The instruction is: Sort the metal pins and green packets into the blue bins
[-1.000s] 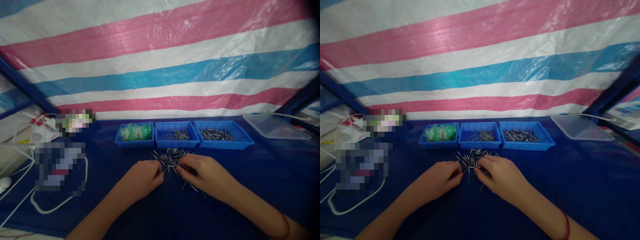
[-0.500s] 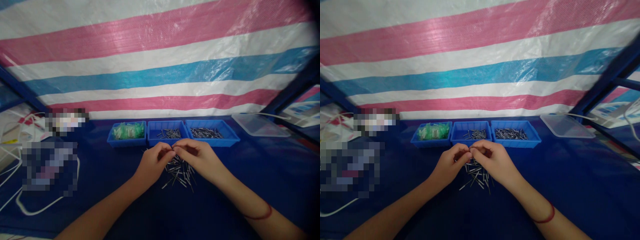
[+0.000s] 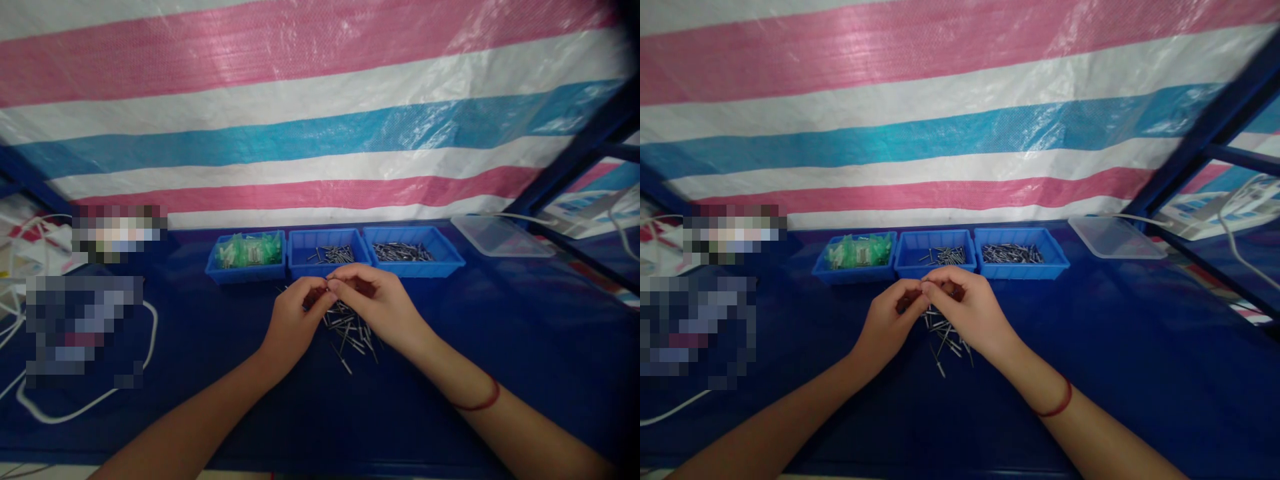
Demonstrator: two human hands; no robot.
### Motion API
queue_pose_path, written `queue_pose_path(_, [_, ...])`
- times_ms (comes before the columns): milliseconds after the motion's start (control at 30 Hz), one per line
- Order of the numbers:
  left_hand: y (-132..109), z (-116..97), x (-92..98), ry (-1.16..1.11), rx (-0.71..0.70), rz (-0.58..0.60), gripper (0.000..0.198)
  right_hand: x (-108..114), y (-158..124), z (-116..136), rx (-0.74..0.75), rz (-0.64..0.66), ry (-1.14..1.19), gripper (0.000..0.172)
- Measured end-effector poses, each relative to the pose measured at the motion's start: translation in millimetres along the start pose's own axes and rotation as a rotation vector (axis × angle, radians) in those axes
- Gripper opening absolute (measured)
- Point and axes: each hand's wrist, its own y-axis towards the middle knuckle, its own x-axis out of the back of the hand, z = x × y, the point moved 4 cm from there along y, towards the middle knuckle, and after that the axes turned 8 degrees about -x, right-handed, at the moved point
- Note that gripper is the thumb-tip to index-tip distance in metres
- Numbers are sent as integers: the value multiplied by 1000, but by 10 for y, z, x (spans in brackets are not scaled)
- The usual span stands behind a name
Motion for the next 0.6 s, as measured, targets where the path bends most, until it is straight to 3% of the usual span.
queue_pose_path(333, [55,-53,101,65,-157,6,10,122,-2,40,-15,44,-140,18])
queue_pose_path(500, [43,-89,133,45,-166,78,19,178,4,112,72,104,-283,21])
queue_pose_path(600, [36,-137,169,72,-169,226,38,404,57,126,128,-65,-365,25])
